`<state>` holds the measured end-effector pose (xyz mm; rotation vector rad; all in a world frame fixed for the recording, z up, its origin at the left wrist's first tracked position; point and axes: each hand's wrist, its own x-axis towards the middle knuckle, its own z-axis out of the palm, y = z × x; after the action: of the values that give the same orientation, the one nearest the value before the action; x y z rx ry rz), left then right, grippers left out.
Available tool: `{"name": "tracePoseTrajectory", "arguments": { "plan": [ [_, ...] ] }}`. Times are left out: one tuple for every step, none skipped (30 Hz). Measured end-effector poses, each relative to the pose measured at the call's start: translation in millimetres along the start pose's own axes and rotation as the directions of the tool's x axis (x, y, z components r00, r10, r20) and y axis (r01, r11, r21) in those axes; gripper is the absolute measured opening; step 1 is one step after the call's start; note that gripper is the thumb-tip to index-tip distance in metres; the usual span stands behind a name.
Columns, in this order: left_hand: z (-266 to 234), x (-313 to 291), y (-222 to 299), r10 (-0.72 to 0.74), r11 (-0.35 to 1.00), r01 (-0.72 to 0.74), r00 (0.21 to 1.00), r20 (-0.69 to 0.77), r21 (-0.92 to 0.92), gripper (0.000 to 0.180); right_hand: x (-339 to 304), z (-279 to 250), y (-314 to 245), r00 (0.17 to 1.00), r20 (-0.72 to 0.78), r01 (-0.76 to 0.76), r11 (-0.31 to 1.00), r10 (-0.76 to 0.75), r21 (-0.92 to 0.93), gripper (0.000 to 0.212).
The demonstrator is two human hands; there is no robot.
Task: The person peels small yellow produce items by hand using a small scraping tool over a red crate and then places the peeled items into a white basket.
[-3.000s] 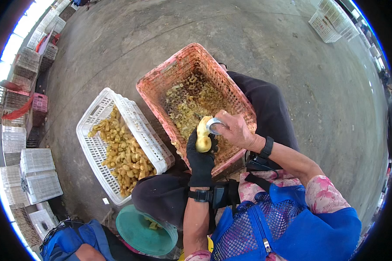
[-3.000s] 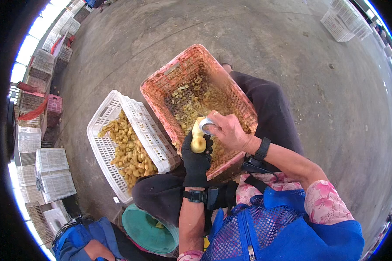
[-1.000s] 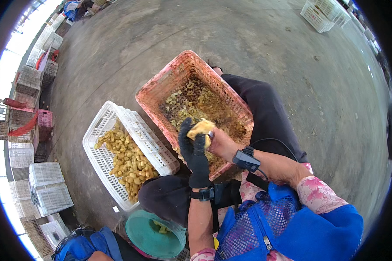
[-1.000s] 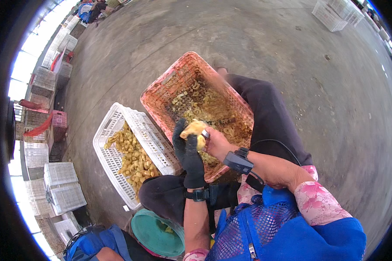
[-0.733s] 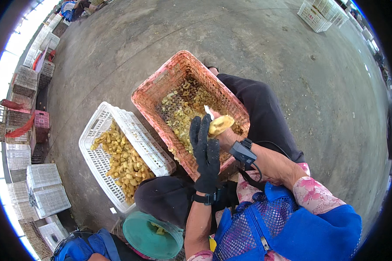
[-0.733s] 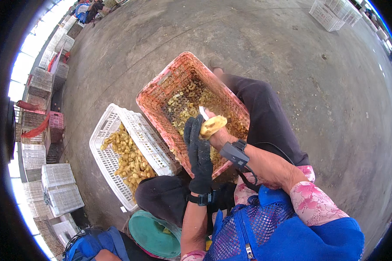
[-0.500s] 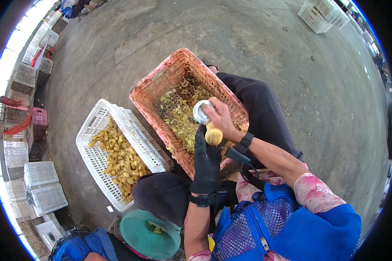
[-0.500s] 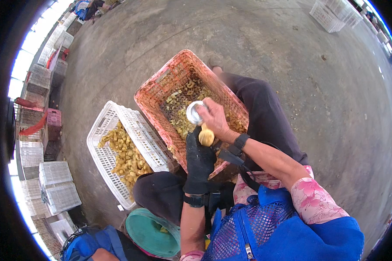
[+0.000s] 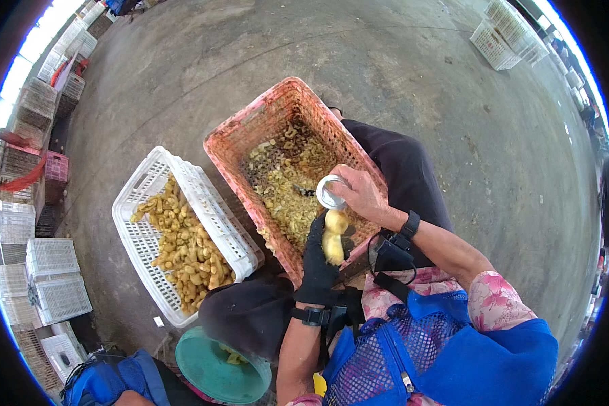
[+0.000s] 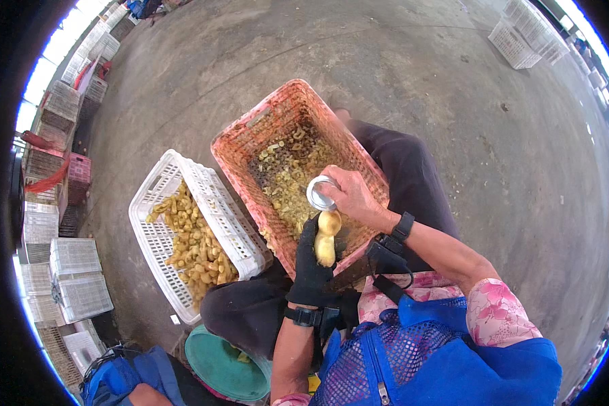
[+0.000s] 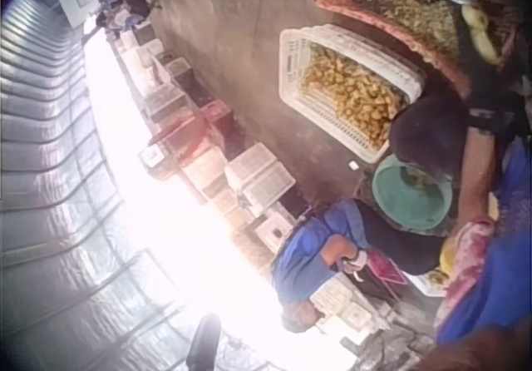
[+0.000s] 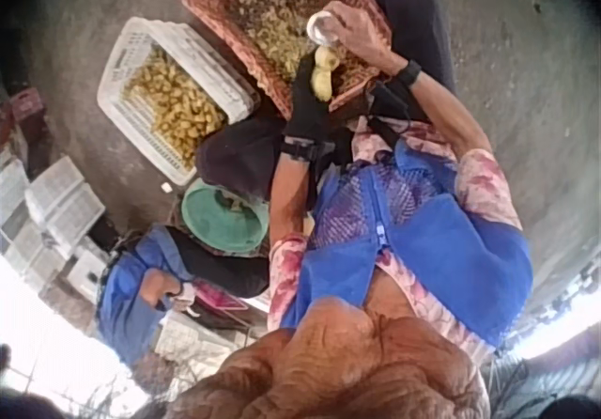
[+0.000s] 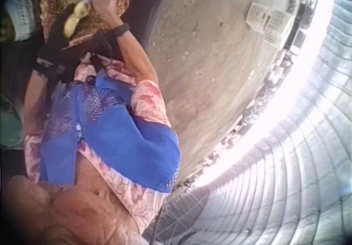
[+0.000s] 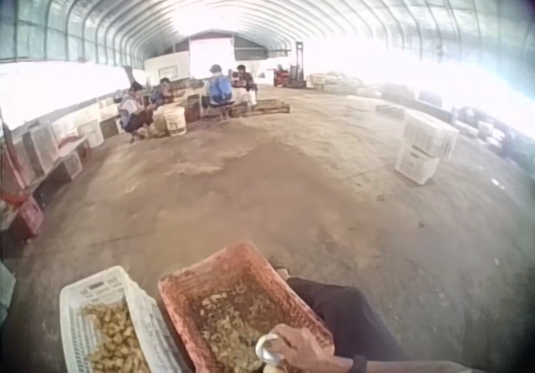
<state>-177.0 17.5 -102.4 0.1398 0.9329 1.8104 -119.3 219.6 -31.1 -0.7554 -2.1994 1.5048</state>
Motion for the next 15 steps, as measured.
{"name": "tracePoseTrajectory", "arguments": {
  "plan": [
    [-5, 4, -1, -0.006, 0.998, 0.006, 1.0, -0.003, -0.056, 0.053, -1, -1, 0, 1.0, 0.004, 0.022, 0.998, -0.022, -0.055, 0.022],
    [-10, 8, -3, -0.012, 0.994, 0.011, 1.0, -0.007, -0.111, 0.052, -1, -1, 0, 0.999, 0.009, 0.044, 0.993, -0.044, -0.11, 0.021],
    [-21, 10, -1, -0.119, 0.978, 0.108, 0.991, -0.056, -0.179, 0.054, -2, -1, -1, 0.998, 0.042, -0.033, 0.996, 0.037, -0.087, 0.021],
    [-28, 14, -3, -0.179, 0.965, 0.152, 0.977, -0.113, -0.215, 0.054, -3, 4, -1, 0.997, 0.059, -0.05, 0.995, 0.055, -0.088, 0.022],
    [-34, 17, -5, -0.236, 0.948, 0.187, 0.956, -0.174, -0.258, 0.055, -3, 10, -1, 0.994, 0.08, -0.065, 0.994, 0.072, -0.088, 0.022],
    [-36, 22, -6, -0.295, 0.926, 0.22, 0.928, -0.226, -0.306, 0.056, -4, 13, 0, 0.991, 0.095, -0.083, 0.992, 0.091, -0.092, 0.023],
    [-39, 24, -6, -0.294, 0.921, 0.211, 0.929, -0.227, -0.329, 0.055, -6, 20, 2, 0.993, 0.114, 0.0, 0.992, 0.014, -0.124, 0.023],
    [-40, 27, -7, -0.274, 0.924, 0.194, 0.937, -0.217, -0.33, 0.055, -5, 24, 5, 0.991, 0.128, 0.043, 0.989, -0.025, -0.138, 0.022],
    [-41, 29, -7, -0.252, 0.927, 0.173, 0.944, -0.212, -0.331, 0.054, -3, 29, 7, 0.987, 0.147, 0.088, 0.985, -0.066, -0.149, 0.022],
    [-43, 31, -6, -0.23, 0.93, 0.153, 0.951, -0.206, -0.333, 0.053, -2, 35, 10, 0.981, 0.164, 0.133, 0.978, -0.107, -0.158, 0.021],
    [-41, 37, -8, -0.249, 0.922, 0.138, 0.927, -0.28, -0.361, 0.053, -1, 39, 13, 0.973, 0.206, 0.147, 0.965, -0.102, -0.215, 0.021],
    [-41, 40, -10, -0.263, 0.917, 0.136, 0.912, -0.313, -0.375, 0.052, 1, 37, 16, 0.97, 0.222, 0.152, 0.96, -0.099, -0.234, 0.021],
    [-41, 43, -12, -0.278, 0.912, 0.133, 0.896, -0.346, -0.389, 0.052, 4, 34, 19, 0.967, 0.237, 0.157, 0.955, -0.096, -0.253, 0.021],
    [-44, 42, -12, -0.287, 0.913, 0.173, 0.916, -0.279, -0.37, 0.05, 6, 32, 23, 0.963, 0.251, 0.162, 0.949, -0.093, -0.271, 0.021],
    [-49, 43, -12, -0.286, 0.916, 0.186, 0.924, -0.252, -0.356, 0.049, 14, 32, 29, 0.961, 0.249, 0.199, 0.933, -0.125, -0.301, 0.021]
  ]
}}
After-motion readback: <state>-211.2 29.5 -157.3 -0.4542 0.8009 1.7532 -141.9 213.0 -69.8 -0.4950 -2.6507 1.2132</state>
